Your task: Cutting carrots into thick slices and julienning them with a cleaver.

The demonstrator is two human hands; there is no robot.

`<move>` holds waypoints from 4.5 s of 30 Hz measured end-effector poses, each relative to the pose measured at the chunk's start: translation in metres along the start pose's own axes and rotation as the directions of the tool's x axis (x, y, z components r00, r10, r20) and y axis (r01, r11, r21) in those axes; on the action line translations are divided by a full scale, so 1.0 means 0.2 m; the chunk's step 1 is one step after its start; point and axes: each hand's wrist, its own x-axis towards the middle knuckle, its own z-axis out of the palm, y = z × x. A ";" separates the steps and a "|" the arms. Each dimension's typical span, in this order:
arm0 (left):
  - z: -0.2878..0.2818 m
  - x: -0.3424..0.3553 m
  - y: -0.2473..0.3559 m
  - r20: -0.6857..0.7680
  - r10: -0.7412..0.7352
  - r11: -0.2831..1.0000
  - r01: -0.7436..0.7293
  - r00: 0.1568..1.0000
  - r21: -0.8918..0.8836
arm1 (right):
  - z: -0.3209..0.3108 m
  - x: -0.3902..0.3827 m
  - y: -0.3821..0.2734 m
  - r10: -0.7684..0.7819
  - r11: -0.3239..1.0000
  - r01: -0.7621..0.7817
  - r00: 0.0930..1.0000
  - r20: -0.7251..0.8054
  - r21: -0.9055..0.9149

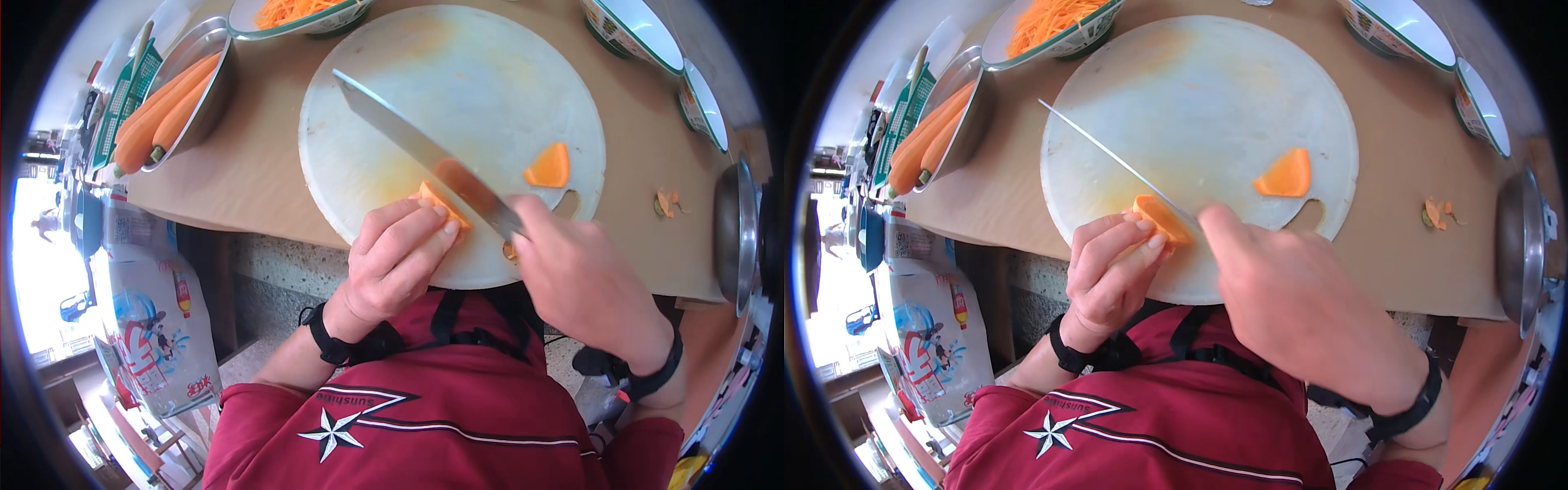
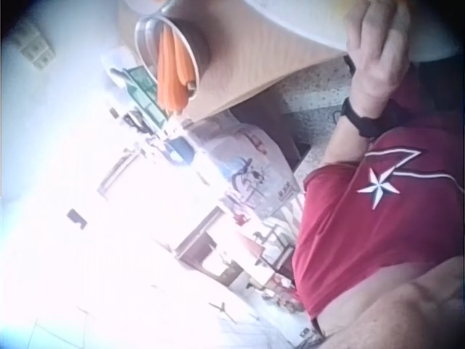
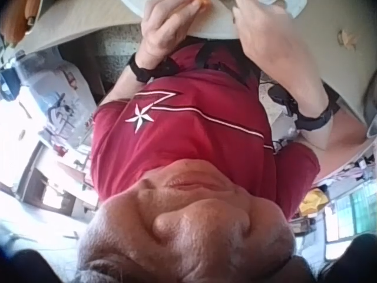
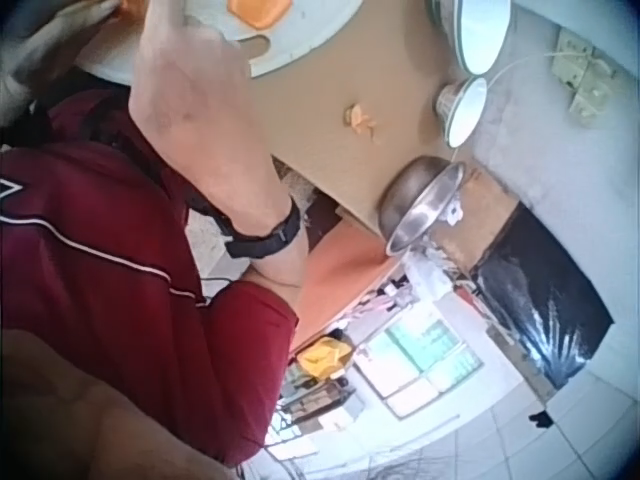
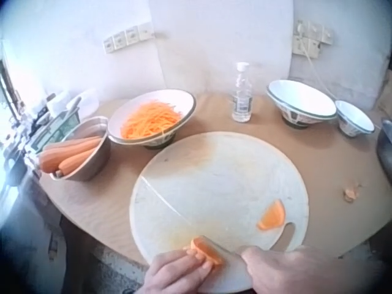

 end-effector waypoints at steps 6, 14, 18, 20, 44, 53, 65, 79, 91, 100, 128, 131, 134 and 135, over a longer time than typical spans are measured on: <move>0.00 0.01 0.01 -0.015 0.005 1.000 -0.005 1.000 -0.005 | -0.04 -0.24 -0.03 -0.136 0.991 0.134 0.980 -0.144 -0.025; -0.01 0.03 0.02 -0.010 0.010 1.000 -0.010 1.000 -0.007 | -0.01 -0.30 -0.02 -0.221 0.967 0.202 0.967 -0.122 -0.154; -0.03 0.04 0.04 0.022 -0.014 1.000 0.014 1.000 -0.007 | 0.00 -0.31 -0.04 -0.164 0.975 0.151 0.984 -0.070 -0.161; -0.03 0.04 0.05 0.036 -0.040 0.999 0.039 0.999 0.014 | 0.00 -0.32 -0.05 -0.094 0.989 0.091 0.995 -0.019 -0.117; -0.05 0.03 0.05 0.098 -0.052 0.998 0.049 0.994 0.032 | -0.02 -0.22 -0.02 -0.141 0.982 0.150 0.986 0.085 -0.113; -0.03 0.03 0.02 0.073 -0.039 0.998 0.036 0.997 0.041 | 0.02 0.01 -0.03 -0.075 0.989 0.087 0.992 0.101 -0.117; -0.02 0.01 0.04 0.038 -0.049 0.998 0.047 0.998 0.052 | 0.04 0.18 0.07 -0.033 0.997 0.026 0.996 0.085 0.075; -0.03 0.01 0.04 0.053 -0.056 0.997 0.053 0.997 0.054 | -0.06 -0.15 0.05 -0.077 0.986 0.087 0.994 -0.072 0.142; -0.02 0.01 0.03 0.030 -0.053 0.998 0.052 0.998 0.040 | -0.06 -0.19 0.05 -0.129 0.987 0.132 0.991 -0.031 0.092; -0.03 0.01 0.03 0.035 -0.058 0.997 0.057 0.998 0.043 | -0.07 -0.22 0.04 -0.118 0.983 0.123 0.992 -0.039 0.135; -0.01 -0.02 0.01 0.022 -0.038 0.999 0.038 0.999 0.022 | -0.01 -0.01 0.00 -0.017 1.000 0.013 0.982 0.186 0.021; -0.02 -0.01 0.01 0.031 -0.052 0.998 0.051 0.998 0.032 | -0.02 0.03 -0.01 0.014 0.999 -0.004 0.984 0.176 -0.054; -0.03 -0.01 0.00 0.034 -0.047 0.998 0.046 0.998 0.032 | -0.01 0.05 0.00 -0.056 0.998 0.060 0.990 0.131 -0.023; -0.03 -0.01 0.00 0.033 -0.047 0.998 0.046 0.998 0.032 | 0.01 0.06 0.01 -0.077 0.997 0.076 0.991 0.107 0.012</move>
